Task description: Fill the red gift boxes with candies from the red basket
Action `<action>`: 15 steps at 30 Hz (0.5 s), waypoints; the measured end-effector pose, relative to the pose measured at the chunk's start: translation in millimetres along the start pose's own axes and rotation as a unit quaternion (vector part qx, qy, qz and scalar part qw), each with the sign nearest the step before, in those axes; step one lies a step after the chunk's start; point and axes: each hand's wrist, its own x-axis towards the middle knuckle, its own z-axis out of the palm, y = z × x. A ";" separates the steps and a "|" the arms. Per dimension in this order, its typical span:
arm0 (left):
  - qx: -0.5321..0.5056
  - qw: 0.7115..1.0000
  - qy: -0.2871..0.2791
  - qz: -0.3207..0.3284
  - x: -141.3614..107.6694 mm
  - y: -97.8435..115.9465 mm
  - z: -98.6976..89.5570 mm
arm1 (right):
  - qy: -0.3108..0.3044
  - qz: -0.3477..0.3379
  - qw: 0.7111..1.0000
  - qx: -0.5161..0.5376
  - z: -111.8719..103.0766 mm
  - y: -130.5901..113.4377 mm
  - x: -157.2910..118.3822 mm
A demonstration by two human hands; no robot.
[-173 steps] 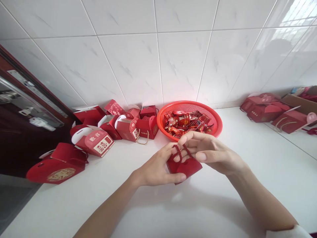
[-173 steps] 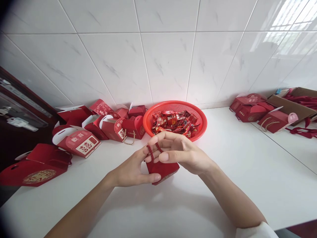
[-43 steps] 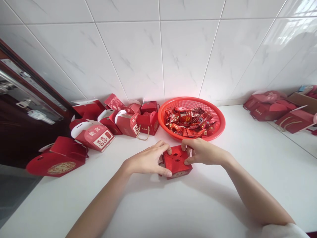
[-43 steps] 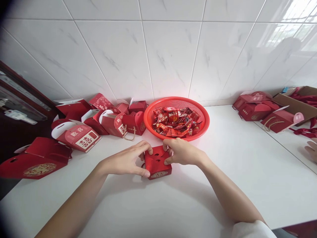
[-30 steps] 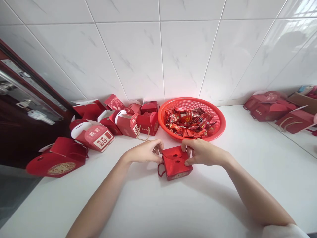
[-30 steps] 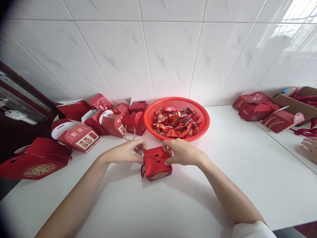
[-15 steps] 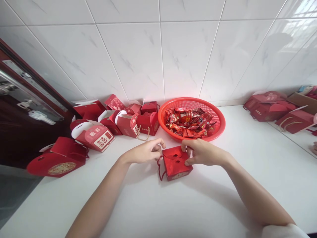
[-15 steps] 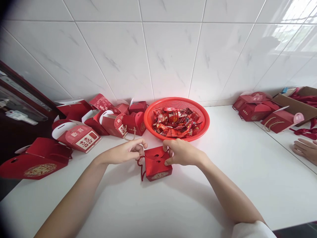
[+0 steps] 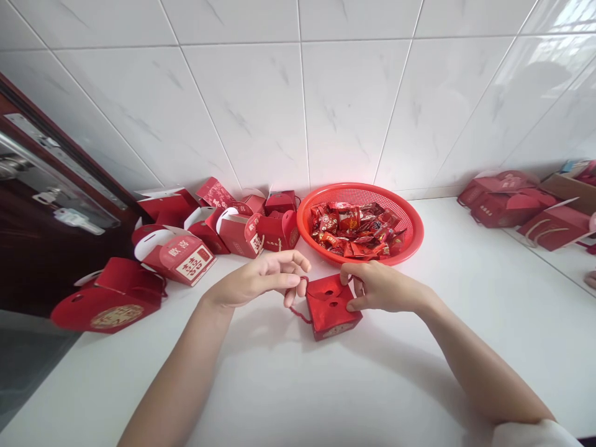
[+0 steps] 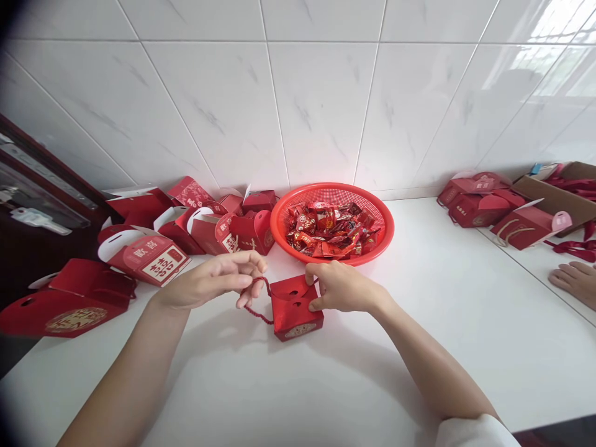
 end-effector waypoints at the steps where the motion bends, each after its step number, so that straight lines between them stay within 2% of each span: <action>1: -0.011 1.000 0.000 0.024 -2.8 1.9 1.1 | 0.003 0.001 1.000 -0.002 0.2 -0.3 -0.2; 3: -0.019 0.999 -0.007 0.048 -6.8 4.3 5.0 | 0.013 -0.005 1.000 -0.004 0.8 -0.6 -1.1; 7: -0.011 0.999 -0.014 0.040 -6.9 3.9 17.4 | 0.052 -0.055 0.997 0.025 2.0 -3.3 -5.9; 12: -0.022 0.999 -0.018 0.036 -2.9 0.6 31.9 | 0.101 -0.139 0.967 0.186 0.6 -12.9 -16.5; 15: -0.031 0.998 -0.012 0.051 -5.0 0.3 38.1 | 0.112 -0.151 0.951 0.245 0.4 -17.6 -21.8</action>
